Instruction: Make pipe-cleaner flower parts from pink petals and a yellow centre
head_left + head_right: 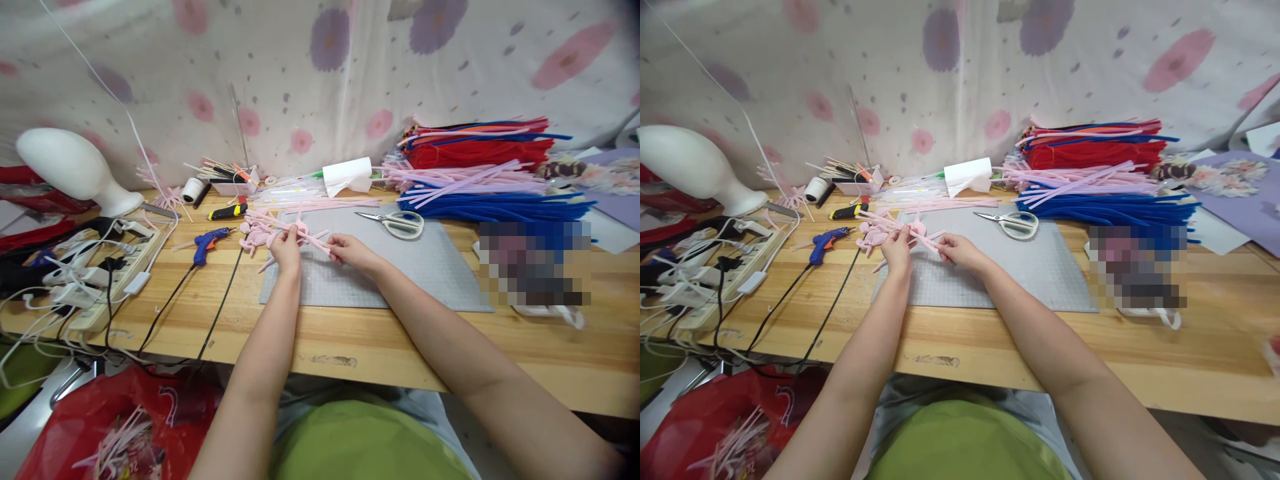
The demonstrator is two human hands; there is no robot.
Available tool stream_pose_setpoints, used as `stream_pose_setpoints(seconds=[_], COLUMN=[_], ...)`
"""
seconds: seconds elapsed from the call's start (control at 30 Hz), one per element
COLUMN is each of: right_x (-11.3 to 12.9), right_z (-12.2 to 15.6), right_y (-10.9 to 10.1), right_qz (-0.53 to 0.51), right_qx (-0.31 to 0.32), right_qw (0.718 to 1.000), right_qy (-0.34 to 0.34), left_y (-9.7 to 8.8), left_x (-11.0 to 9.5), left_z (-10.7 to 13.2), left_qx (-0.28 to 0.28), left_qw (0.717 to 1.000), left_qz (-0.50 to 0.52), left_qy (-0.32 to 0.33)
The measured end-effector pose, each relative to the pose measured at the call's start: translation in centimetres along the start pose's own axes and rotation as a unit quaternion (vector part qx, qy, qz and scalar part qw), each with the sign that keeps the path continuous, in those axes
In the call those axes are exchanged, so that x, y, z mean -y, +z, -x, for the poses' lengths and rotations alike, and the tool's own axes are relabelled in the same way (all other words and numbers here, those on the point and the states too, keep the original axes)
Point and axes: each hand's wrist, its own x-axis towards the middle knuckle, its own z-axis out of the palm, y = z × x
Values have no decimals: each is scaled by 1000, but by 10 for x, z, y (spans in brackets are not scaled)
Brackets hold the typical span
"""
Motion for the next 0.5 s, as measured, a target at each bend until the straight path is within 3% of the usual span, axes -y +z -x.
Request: stream_pose_setpoints(seconds=[0.07,0.17,0.23,0.4,0.5], right_x=[-1,-2,-2,-2,-6], right_z=[0,-1,-1,-2,-4], right_y=[-1,-2,-2,-2,-2], right_qz=[-23,-53,-77,-74,-40], right_qx=[-3,-20,-23,-23,-48], right_qw=[1000,998,997,997,998], right_qy=[9,6,-1,16,-14], left_y=[1,5,7,7,5], left_x=[-3,-5,-3,2,5], left_z=[3,10,15,16,11], left_qx=[44,158,202,183,165], left_qw=[998,981,972,980,984], left_qz=[1,-13,-17,-21,-32], left_qy=[-34,-109,-119,-80,-60])
